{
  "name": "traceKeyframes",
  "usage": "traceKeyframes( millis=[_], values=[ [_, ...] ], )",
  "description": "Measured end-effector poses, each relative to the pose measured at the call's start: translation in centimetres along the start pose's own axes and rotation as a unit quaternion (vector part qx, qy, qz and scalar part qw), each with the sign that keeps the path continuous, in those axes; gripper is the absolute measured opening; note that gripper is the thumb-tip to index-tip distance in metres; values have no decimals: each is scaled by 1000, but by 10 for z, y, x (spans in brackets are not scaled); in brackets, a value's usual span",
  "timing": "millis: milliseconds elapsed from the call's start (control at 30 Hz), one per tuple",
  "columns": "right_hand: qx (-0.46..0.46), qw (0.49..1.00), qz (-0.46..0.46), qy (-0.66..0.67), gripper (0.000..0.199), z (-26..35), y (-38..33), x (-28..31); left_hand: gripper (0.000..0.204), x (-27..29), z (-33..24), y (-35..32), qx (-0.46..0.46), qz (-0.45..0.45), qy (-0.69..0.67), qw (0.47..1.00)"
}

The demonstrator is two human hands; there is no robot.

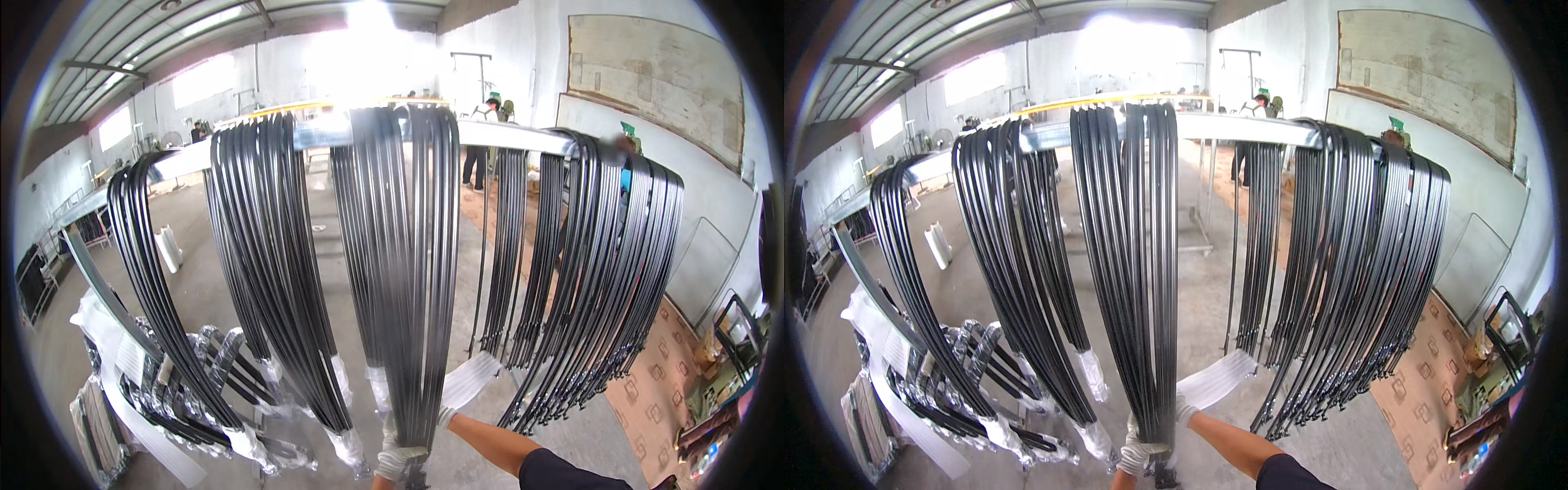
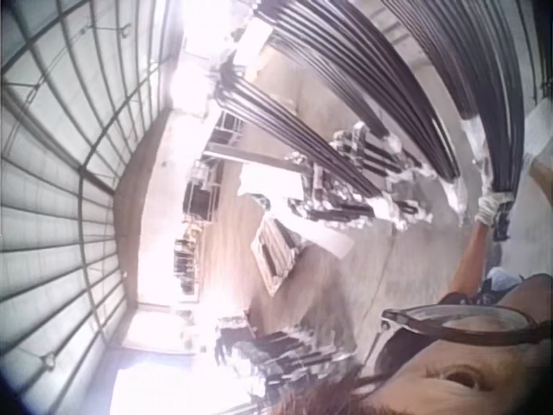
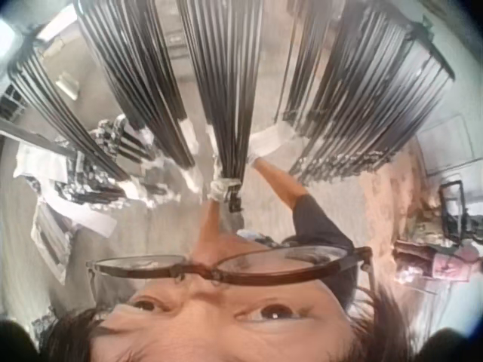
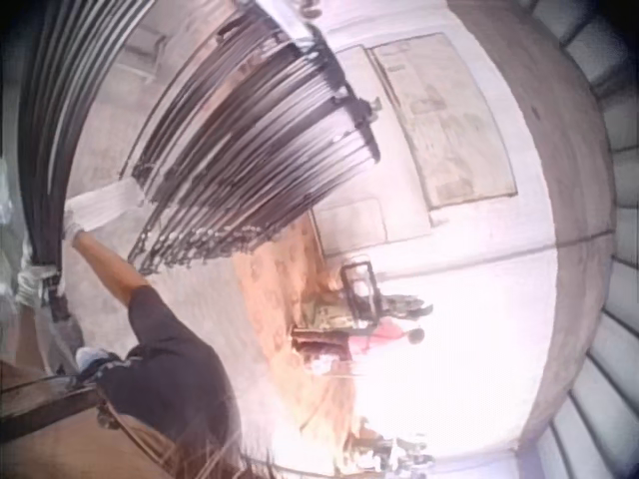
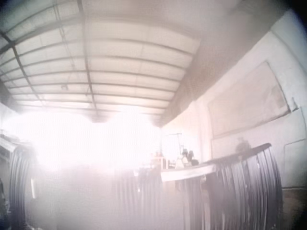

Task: The person wraps a piece of foam wrap over the ends of curved metal rods and then uses a roll of plastic film to bundle and secure them by hand.

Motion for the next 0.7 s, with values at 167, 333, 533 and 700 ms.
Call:
traceKeyframes(
  millis=[167, 333, 533, 700],
  values=[
    [-72, 966, -204, 140, 27, -17, -16, 121, 41, -11, 12, -6, 90, 69, -13, 993],
    [-24, 735, -640, 221, 35, 24, -109, 360, 39, -5, -7, -20, 42, 66, 22, 997],
    [1, 829, -558, 26, 77, 163, -52, 597, 31, -19, -2, -8, 20, 70, 36, 997],
    [-134, 923, -355, -68, 65, 170, 5, 599, 36, -26, 10, 1, 13, 58, -1, 998]
  ],
)
Point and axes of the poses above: each hand's wrist, its own y-axis towards the middle knuckle, its own x-axis out of the back of the hand, z = x × y, the point moved 9 cm from there along y, towards the middle knuckle, and after that the axes turned 9 degrees about -z, right-handed, at the moved point
